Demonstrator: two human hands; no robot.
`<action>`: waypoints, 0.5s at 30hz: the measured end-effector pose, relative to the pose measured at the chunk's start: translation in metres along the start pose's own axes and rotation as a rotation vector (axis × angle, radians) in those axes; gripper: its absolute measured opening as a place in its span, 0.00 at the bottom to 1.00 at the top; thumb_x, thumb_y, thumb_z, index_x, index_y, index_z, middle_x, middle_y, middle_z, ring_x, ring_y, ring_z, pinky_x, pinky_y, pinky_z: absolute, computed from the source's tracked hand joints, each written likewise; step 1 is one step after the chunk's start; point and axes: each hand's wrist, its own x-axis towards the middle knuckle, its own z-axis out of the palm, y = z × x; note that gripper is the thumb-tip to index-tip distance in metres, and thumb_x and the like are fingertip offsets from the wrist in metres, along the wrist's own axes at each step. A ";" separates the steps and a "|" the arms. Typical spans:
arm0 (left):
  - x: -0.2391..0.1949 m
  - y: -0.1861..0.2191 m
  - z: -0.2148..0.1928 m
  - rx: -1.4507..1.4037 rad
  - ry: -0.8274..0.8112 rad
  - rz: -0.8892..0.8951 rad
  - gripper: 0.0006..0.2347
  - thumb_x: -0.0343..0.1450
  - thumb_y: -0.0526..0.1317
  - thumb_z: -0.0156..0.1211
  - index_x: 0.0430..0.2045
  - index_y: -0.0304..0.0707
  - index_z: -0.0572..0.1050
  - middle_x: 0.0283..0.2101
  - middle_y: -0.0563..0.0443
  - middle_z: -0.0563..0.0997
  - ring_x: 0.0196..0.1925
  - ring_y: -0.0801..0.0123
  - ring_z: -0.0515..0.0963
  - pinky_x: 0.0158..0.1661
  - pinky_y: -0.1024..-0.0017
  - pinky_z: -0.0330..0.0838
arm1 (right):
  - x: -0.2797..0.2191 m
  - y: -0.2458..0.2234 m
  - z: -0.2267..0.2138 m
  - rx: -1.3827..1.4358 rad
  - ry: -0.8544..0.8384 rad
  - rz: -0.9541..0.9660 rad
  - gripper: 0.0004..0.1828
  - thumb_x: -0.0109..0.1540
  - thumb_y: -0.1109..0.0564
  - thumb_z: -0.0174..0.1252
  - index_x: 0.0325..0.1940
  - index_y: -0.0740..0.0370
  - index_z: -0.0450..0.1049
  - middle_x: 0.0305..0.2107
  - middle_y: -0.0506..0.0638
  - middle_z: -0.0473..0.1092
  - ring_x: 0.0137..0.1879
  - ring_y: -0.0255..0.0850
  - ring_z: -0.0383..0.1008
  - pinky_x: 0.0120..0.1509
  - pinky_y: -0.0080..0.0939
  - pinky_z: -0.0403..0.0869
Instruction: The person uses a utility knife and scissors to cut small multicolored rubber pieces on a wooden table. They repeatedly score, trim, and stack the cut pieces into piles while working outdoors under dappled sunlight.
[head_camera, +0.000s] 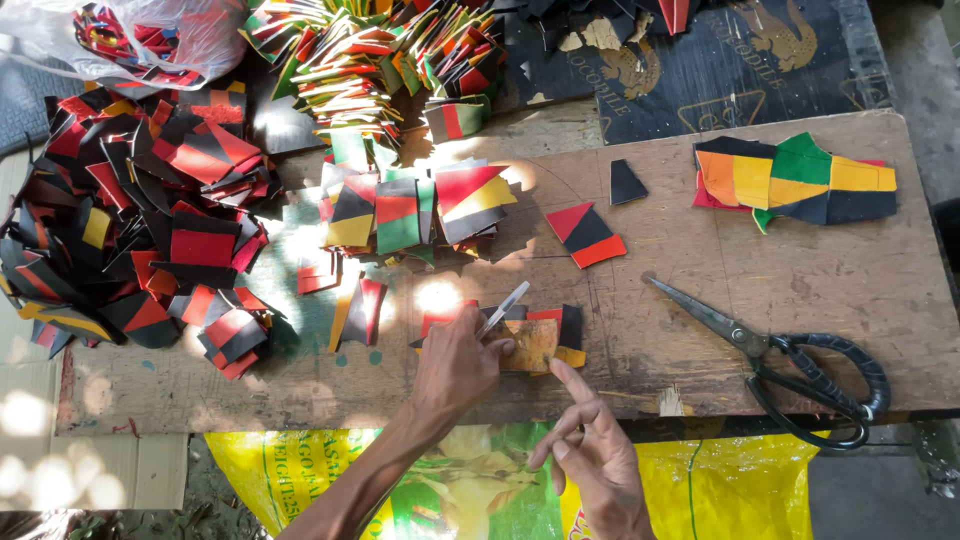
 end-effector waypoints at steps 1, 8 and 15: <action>-0.001 0.000 0.000 -0.008 0.008 0.021 0.13 0.67 0.41 0.69 0.29 0.32 0.70 0.21 0.39 0.78 0.25 0.48 0.81 0.29 0.54 0.70 | -0.001 0.000 0.002 0.002 -0.004 -0.001 0.08 0.60 0.70 0.49 0.40 0.62 0.67 0.76 0.66 0.48 0.35 0.35 0.80 0.28 0.32 0.71; 0.001 -0.001 0.001 -0.014 0.031 0.042 0.14 0.66 0.41 0.69 0.27 0.32 0.68 0.22 0.39 0.79 0.26 0.47 0.81 0.29 0.54 0.70 | -0.002 0.002 0.006 -0.041 0.003 0.004 0.05 0.60 0.68 0.51 0.39 0.63 0.68 0.76 0.64 0.49 0.34 0.36 0.80 0.27 0.32 0.71; 0.001 -0.005 0.003 -0.015 0.042 0.079 0.15 0.66 0.41 0.70 0.28 0.32 0.68 0.23 0.39 0.79 0.27 0.46 0.81 0.29 0.54 0.71 | -0.028 0.032 0.012 -0.267 -0.504 0.162 0.09 0.58 0.69 0.52 0.41 0.63 0.70 0.52 0.62 0.65 0.38 0.42 0.81 0.36 0.37 0.73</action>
